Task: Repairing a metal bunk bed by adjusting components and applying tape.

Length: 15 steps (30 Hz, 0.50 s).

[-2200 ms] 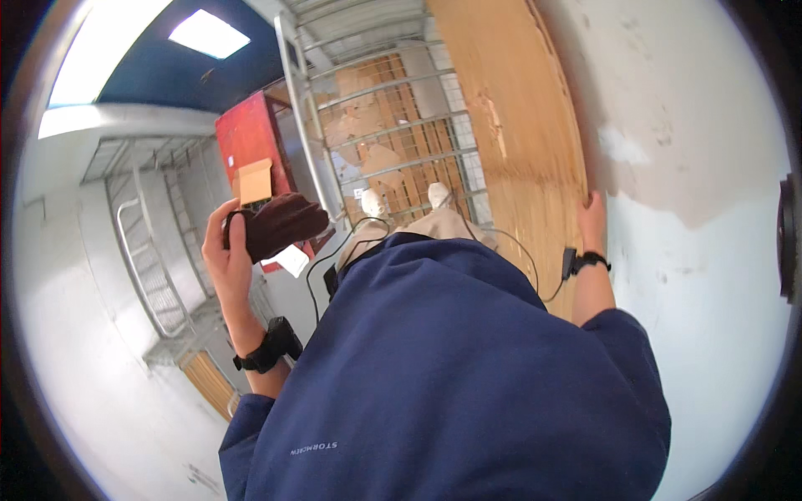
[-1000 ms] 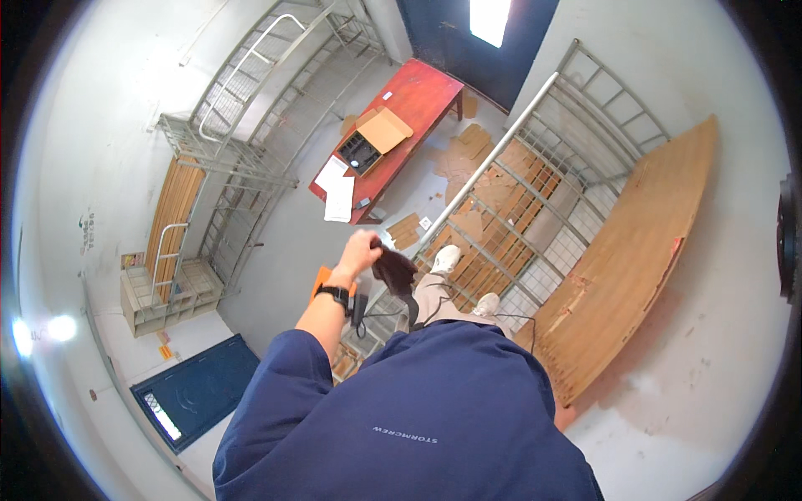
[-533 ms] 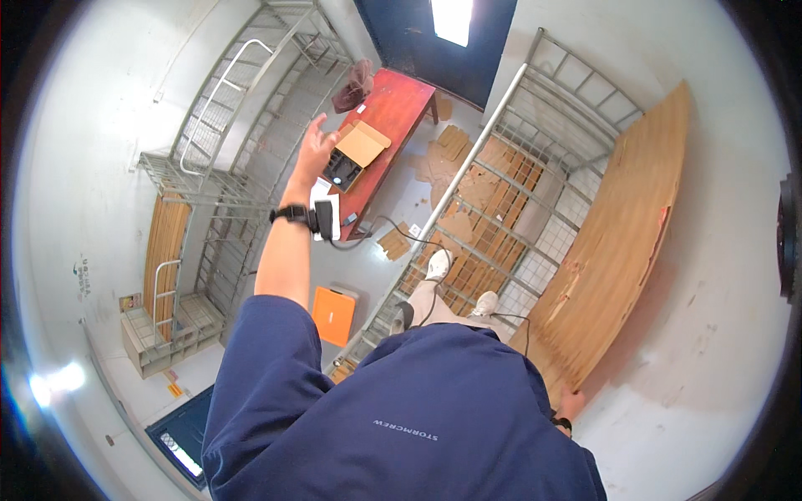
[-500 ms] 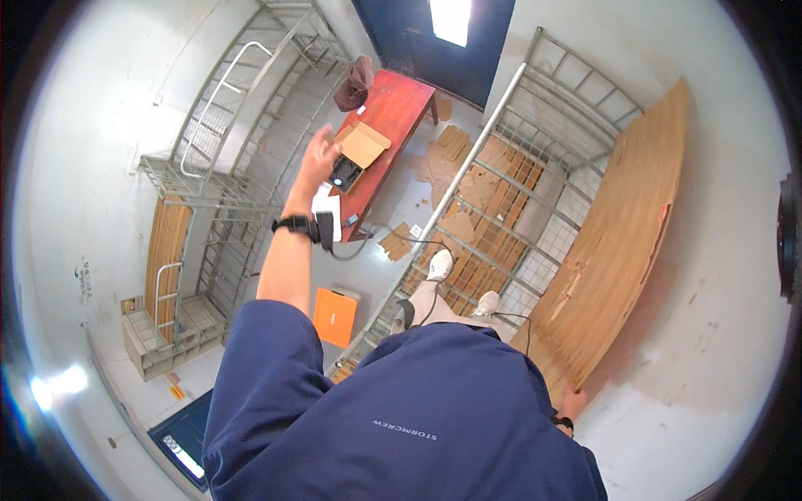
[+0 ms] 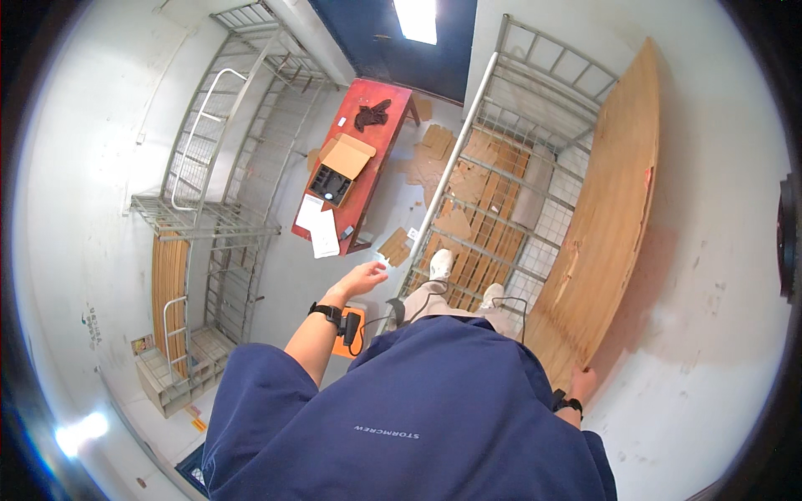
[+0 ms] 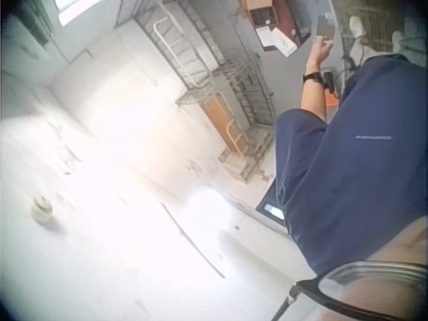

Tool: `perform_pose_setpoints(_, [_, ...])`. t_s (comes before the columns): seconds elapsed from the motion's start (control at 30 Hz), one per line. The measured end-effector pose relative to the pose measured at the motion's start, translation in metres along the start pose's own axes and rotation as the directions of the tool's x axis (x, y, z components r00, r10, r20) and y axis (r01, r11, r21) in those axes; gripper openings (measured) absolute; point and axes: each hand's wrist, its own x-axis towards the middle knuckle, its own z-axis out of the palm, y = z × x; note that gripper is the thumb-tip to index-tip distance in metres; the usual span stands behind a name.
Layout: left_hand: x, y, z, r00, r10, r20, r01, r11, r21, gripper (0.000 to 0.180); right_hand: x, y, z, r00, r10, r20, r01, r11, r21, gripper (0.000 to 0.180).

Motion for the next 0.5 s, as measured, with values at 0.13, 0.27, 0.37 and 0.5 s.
perform_pose_setpoints(0.13, [0.021, 0.022, -0.007, 0.998, 0.042, -0.045, -0.039, 0.998, 0.054, 0.041, -0.006, -0.008, 0.012, 1.000, -0.005, -0.003, 0.005, 1.000, 0.029, 0.038])
perform_pose_setpoints(0.27, [0.047, 0.058, -0.004, 0.972, 0.229, 0.059, -0.236, 0.954, 0.184, 0.038, -0.028, -0.017, 0.014, 0.993, -0.086, -0.085, 0.094, 0.991, 0.096, 0.039])
perform_pose_setpoints(0.37, [0.067, 0.090, 0.010, 0.959, 0.255, 0.125, -0.274, 0.947, 0.167, 0.034, -0.034, -0.037, 0.016, 0.999, -0.025, -0.024, 0.027, 0.995, 0.093, 0.044])
perform_pose_setpoints(0.5, [0.072, 0.120, 0.031, 0.932, 0.229, 0.280, -0.281, 0.946, 0.161, 0.031, -0.062, -0.057, 0.027, 1.000, 0.003, 0.015, -0.005, 0.987, 0.159, 0.041])
